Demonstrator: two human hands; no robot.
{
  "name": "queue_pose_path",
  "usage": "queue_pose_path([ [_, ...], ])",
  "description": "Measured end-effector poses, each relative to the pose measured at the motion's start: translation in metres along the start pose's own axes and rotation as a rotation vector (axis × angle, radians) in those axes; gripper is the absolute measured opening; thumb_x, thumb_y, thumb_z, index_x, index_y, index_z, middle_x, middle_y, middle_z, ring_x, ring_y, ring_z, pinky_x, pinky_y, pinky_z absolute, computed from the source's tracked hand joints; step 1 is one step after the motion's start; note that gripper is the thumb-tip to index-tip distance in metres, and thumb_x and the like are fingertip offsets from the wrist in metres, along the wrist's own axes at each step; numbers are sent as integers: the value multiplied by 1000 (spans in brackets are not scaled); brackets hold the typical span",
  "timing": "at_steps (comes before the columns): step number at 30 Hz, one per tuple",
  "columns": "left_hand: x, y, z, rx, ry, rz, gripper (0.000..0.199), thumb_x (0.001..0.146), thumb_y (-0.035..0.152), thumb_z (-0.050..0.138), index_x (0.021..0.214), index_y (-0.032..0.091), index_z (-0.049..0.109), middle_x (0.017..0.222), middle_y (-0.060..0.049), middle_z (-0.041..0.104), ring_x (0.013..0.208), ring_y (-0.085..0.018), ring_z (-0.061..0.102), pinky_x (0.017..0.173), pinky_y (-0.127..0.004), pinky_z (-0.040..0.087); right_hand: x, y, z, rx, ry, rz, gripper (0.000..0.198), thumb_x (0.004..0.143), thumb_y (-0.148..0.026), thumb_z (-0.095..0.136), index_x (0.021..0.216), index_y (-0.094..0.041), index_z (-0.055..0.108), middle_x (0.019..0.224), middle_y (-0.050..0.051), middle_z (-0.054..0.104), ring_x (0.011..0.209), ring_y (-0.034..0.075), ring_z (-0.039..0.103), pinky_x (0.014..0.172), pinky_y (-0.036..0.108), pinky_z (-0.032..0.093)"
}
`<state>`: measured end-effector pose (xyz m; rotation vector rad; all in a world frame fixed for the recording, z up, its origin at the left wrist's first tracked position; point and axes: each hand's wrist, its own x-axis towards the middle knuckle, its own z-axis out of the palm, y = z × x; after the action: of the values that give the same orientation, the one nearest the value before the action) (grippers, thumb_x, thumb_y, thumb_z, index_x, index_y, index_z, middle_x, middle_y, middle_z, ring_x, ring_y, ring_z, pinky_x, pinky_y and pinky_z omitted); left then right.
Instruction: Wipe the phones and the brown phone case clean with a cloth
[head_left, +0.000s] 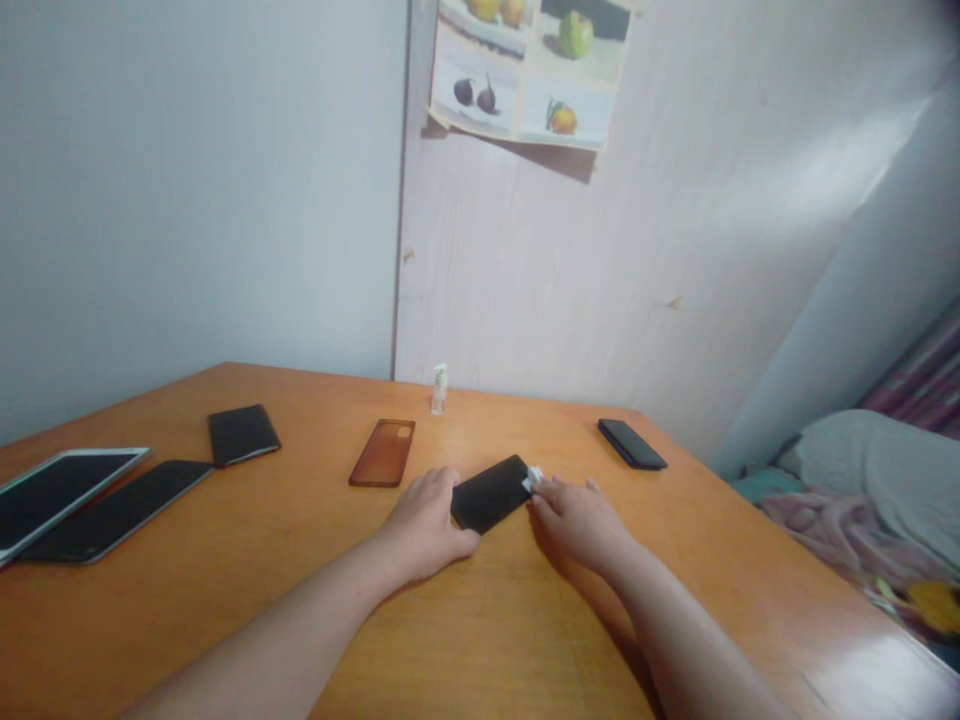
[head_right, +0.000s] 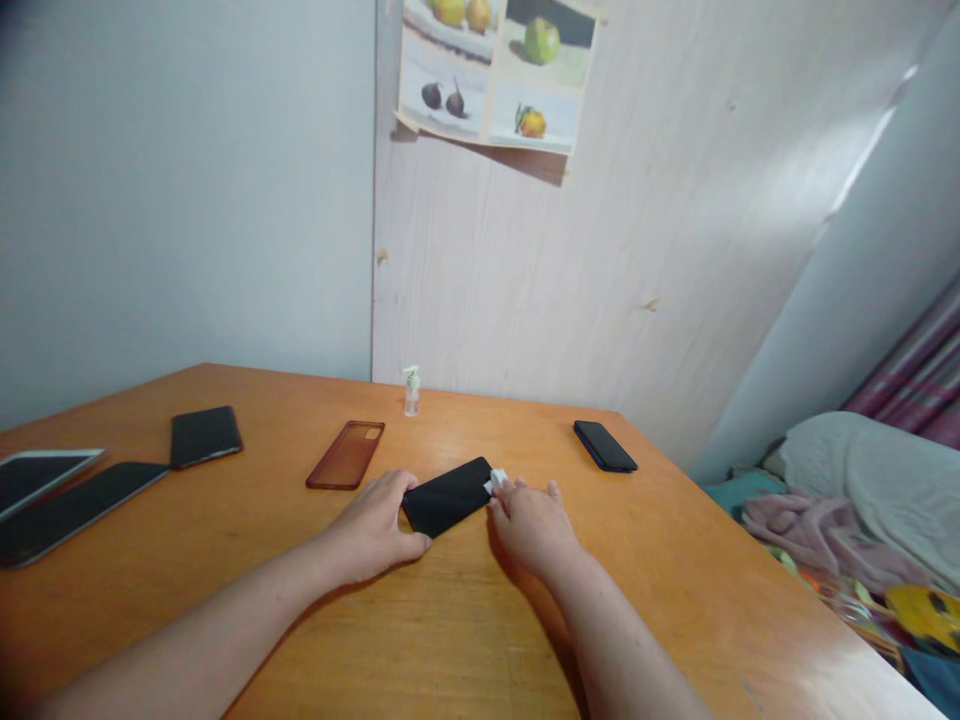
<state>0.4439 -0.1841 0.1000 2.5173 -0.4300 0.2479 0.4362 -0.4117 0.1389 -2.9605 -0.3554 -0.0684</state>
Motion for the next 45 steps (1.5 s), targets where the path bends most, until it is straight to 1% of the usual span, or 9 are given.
queue_pose_path([
  [2, 0, -1, 1, -3, 6, 0, 43, 64, 36, 71, 100, 21, 53, 101, -7, 60, 98, -26, 58, 81, -32, 46, 0, -1, 2, -7, 17, -24, 35, 96, -31, 40, 115, -23, 69, 123, 12, 68, 115, 30, 61, 109, 60, 23],
  [7, -1, 0, 1, -9, 8, -18, 44, 63, 35, 70, 101, 21, 52, 102, -7, 60, 100, -26, 58, 83, -32, 46, -1, -11, 14, 130, 49, -302, 31, 92, -30, 48, 116, -26, 69, 126, 6, 66, 116, 24, 60, 104, 39, 35],
  [12, -2, 3, 0, -10, 8, -32, 48, 64, 36, 69, 105, 21, 51, 108, -8, 59, 104, -27, 57, 87, -34, 46, 24, 15, 25, 145, 213, -45, 17, 83, -18, 54, 90, -20, 70, 92, 7, 71, 86, 19, 63, 76, 27, 43],
  [17, -3, 6, -3, -51, 2, 2, 48, 66, 30, 67, 109, 21, 48, 111, -8, 57, 108, -26, 56, 90, -34, 45, 41, 40, 32, 307, 282, 138, 14, 82, -21, 56, 90, -18, 67, 85, 7, 70, 81, 20, 62, 72, 29, 44],
  [25, -6, 13, -9, -108, 31, 100, 47, 68, 19, 64, 112, 21, 46, 115, -8, 54, 111, -24, 54, 94, -34, 44, 47, 37, 29, 1053, 273, 75, 34, 78, -38, 63, 104, -18, 71, 102, 8, 74, 97, 24, 66, 90, 37, 48],
  [29, -7, 14, -9, -122, 18, 112, 44, 71, 17, 62, 113, 22, 47, 114, -7, 54, 111, -24, 54, 94, -35, 44, 52, 38, 32, 1151, 301, 103, 38, 72, -38, 68, 103, -16, 71, 100, 8, 74, 95, 22, 65, 91, 36, 47],
  [37, -7, 14, -5, -190, 0, 99, 55, 69, 7, 56, 121, 22, 42, 121, -8, 54, 115, -24, 54, 98, -35, 44, 52, 38, 33, 1300, 257, 116, 30, 67, -34, 70, 90, -14, 72, 80, 5, 71, 72, 16, 61, 66, 26, 46],
  [42, -7, 11, -5, -185, 1, 119, 62, 70, 1, 49, 127, 23, 38, 125, -9, 55, 117, -23, 56, 97, -35, 46, 49, 36, 27, 1463, 261, 281, 20, 66, -22, 64, 84, -15, 68, 63, 1, 63, 51, 10, 50, 40, 18, 28],
  [45, -6, 7, -3, -137, 38, 150, 64, 72, 0, 47, 131, 23, 35, 129, -10, 54, 119, -23, 56, 98, -36, 45, 51, 37, 30, 1507, 275, 322, 13, 69, -24, 62, 79, -17, 62, 60, 1, 60, 48, 10, 50, 38, 18, 29],
])
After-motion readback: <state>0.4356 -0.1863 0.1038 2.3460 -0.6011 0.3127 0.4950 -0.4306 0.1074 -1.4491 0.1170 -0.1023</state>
